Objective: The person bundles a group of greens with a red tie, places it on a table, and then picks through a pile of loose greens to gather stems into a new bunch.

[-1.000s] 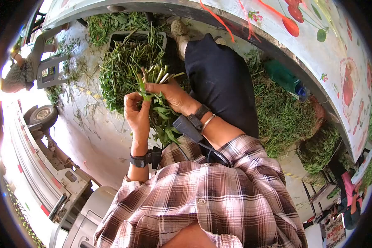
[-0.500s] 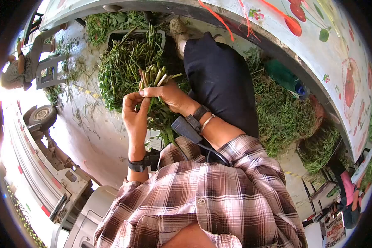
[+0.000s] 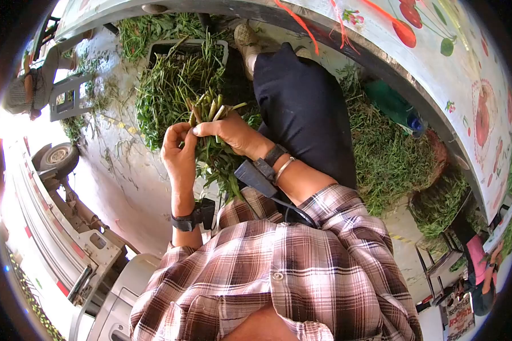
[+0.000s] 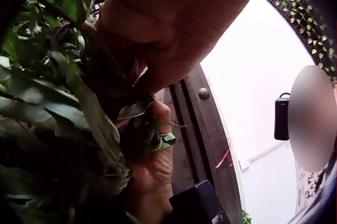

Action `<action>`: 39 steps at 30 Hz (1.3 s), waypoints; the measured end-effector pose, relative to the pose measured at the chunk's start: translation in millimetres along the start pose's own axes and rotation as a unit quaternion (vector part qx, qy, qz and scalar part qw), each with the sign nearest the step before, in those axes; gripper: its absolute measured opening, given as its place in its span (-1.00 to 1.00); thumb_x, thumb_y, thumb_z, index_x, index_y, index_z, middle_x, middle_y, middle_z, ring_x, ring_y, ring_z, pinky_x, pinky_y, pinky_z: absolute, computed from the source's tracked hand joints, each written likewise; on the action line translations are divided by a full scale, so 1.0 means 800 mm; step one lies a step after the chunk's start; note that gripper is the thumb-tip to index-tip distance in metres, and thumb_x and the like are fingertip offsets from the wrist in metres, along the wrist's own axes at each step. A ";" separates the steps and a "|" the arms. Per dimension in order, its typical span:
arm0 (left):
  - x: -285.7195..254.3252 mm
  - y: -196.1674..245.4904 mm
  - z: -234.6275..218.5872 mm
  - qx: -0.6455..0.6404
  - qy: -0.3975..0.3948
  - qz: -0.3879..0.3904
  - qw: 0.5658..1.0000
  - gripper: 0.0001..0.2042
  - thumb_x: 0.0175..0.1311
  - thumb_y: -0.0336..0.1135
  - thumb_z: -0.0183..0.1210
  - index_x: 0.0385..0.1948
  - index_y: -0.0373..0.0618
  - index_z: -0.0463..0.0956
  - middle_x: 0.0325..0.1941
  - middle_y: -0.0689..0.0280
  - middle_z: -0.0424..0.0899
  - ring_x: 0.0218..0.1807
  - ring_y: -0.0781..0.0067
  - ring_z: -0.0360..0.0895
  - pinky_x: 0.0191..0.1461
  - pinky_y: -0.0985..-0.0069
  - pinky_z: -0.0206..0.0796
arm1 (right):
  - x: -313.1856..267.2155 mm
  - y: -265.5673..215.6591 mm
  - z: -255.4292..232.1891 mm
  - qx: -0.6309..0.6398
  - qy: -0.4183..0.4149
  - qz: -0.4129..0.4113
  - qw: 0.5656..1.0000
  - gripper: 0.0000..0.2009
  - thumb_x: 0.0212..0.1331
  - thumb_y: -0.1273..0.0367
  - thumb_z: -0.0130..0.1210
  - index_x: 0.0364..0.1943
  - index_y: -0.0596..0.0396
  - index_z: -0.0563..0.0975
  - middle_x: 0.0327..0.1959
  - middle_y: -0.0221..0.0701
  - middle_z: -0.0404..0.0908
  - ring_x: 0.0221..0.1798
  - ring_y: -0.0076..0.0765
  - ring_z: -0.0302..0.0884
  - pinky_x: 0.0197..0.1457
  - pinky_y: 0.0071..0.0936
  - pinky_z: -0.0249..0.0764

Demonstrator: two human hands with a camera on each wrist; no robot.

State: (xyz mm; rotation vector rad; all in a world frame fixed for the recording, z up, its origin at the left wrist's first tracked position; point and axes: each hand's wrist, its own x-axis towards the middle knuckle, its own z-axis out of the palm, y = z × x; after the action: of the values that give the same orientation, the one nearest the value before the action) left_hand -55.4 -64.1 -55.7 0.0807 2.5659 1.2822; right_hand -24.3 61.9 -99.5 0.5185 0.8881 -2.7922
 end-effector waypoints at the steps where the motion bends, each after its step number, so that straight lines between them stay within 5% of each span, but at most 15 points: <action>1: 0.001 -0.001 0.002 0.004 0.020 0.037 0.999 -0.93 0.07 -0.50 0.13 -0.40 -0.21 0.47 -0.51 0.43 0.36 -0.48 0.66 0.27 -0.38 0.67 0.18 | 0.000 0.000 0.000 0.003 0.010 -0.001 1.000 -0.77 -0.12 0.50 0.15 -0.28 0.12 0.52 -0.33 -0.53 0.53 -0.27 -0.59 0.45 -0.14 -0.59 0.39; 8: -0.002 -0.008 0.005 0.028 0.058 0.086 0.994 -0.95 0.11 -0.51 0.05 -0.39 -0.23 0.42 -0.38 0.34 0.32 -0.39 0.56 0.30 -0.28 0.59 0.22 | 0.001 0.001 0.001 -0.014 -0.003 -0.016 1.000 -0.84 -0.11 0.51 0.14 -0.35 0.15 0.53 -0.39 -0.50 0.56 -0.29 -0.58 0.47 -0.16 -0.59 0.39; 13: 0.010 -0.015 -0.017 -0.248 0.125 -0.047 0.959 -0.91 0.26 -0.45 -0.12 -0.27 -0.20 0.33 -0.35 0.27 0.42 -0.29 0.45 0.46 -0.16 0.47 0.45 | 0.003 -0.005 -0.003 -0.020 0.036 -0.055 0.998 -0.92 -0.10 0.52 0.12 -0.46 0.15 0.53 -0.45 -0.46 0.56 -0.34 -0.56 0.47 -0.19 -0.56 0.39; 15: 0.018 -0.016 -0.038 -0.264 0.133 -0.051 0.954 -0.89 0.28 -0.42 -0.13 -0.24 -0.20 0.31 -0.37 0.23 0.45 -0.33 0.44 0.48 -0.17 0.45 0.46 | 0.001 -0.007 0.001 -0.004 0.050 -0.044 0.998 -0.93 -0.11 0.53 0.12 -0.47 0.14 0.53 -0.45 -0.47 0.56 -0.36 -0.55 0.47 -0.21 -0.55 0.38; 17: 0.027 -0.019 -0.066 -0.300 0.250 -0.038 0.920 -0.88 0.29 -0.40 -0.11 -0.23 -0.21 0.31 -0.38 0.23 0.44 -0.40 0.44 0.48 -0.24 0.47 0.45 | 0.001 -0.006 0.001 -0.003 0.059 -0.054 0.997 -0.91 -0.13 0.53 0.13 -0.47 0.13 0.52 -0.48 -0.49 0.55 -0.39 -0.54 0.45 -0.23 -0.57 0.37; 20: 0.034 -0.031 -0.124 -0.193 0.307 -0.005 0.932 -0.87 0.31 -0.38 -0.11 -0.22 -0.22 0.32 -0.40 0.24 0.43 -0.44 0.45 0.47 -0.34 0.50 0.42 | 0.008 0.005 -0.011 -0.050 0.075 -0.061 0.994 -0.82 -0.11 0.49 0.15 -0.34 0.11 0.51 -0.42 -0.48 0.56 -0.33 -0.56 0.48 -0.16 -0.56 0.39; 23: 0.033 -0.027 -0.157 -0.122 0.413 0.059 0.901 -0.85 0.32 -0.40 -0.12 -0.21 -0.24 0.37 -0.40 0.25 0.46 -0.43 0.49 0.47 -0.40 0.55 0.36 | 0.011 0.011 -0.014 -0.048 0.135 -0.063 0.988 -0.84 -0.12 0.51 0.16 -0.37 0.11 0.53 -0.42 -0.52 0.55 -0.34 -0.59 0.46 -0.18 -0.58 0.39; 25: 0.027 -0.019 -0.156 0.007 0.306 0.059 0.950 -0.83 0.32 -0.43 -0.10 -0.22 -0.28 0.44 -0.39 0.27 0.50 -0.42 0.53 0.47 -0.40 0.61 0.34 | 0.015 0.016 -0.018 -0.040 0.124 -0.070 0.989 -0.87 -0.10 0.50 0.17 -0.39 0.12 0.54 -0.43 -0.53 0.55 -0.35 -0.62 0.45 -0.20 -0.60 0.38; 30: -0.012 -0.007 -0.047 -0.005 0.005 0.095 0.995 -0.90 0.12 -0.53 0.14 -0.33 -0.22 0.55 -0.46 0.38 0.46 -0.48 0.65 0.40 -0.39 0.69 0.28 | 0.007 0.005 -0.008 0.044 0.080 -0.007 0.996 -0.84 -0.12 0.49 0.26 -0.41 0.13 0.52 -0.42 -0.56 0.53 -0.33 -0.63 0.44 -0.22 -0.59 0.39; 36: -0.030 -0.004 -0.010 -0.052 -0.015 -0.021 0.998 -0.88 0.18 -0.42 0.14 -0.31 -0.26 0.52 -0.44 0.45 0.48 -0.40 0.72 0.36 -0.35 0.76 0.22 | 0.008 0.008 -0.012 0.049 0.024 -0.021 0.998 -0.83 0.07 0.39 0.17 -0.27 0.12 0.52 -0.37 -0.51 0.54 -0.29 -0.63 0.46 -0.18 -0.61 0.41; 39: -0.030 -0.001 -0.002 -0.042 -0.008 0.011 0.999 -0.87 0.20 -0.40 0.13 -0.30 -0.26 0.51 -0.46 0.48 0.48 -0.42 0.75 0.33 -0.35 0.77 0.20 | 0.013 0.015 -0.014 0.040 0.004 -0.032 0.999 -0.78 0.12 0.30 0.15 -0.23 0.11 0.51 -0.35 -0.49 0.54 -0.26 -0.61 0.45 -0.14 -0.58 0.40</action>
State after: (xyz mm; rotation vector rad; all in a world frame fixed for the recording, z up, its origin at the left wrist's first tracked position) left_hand -32.6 -69.6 -50.5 0.1023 2.5007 1.3897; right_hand -27.5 58.3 -118.2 0.5222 0.8120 -2.8946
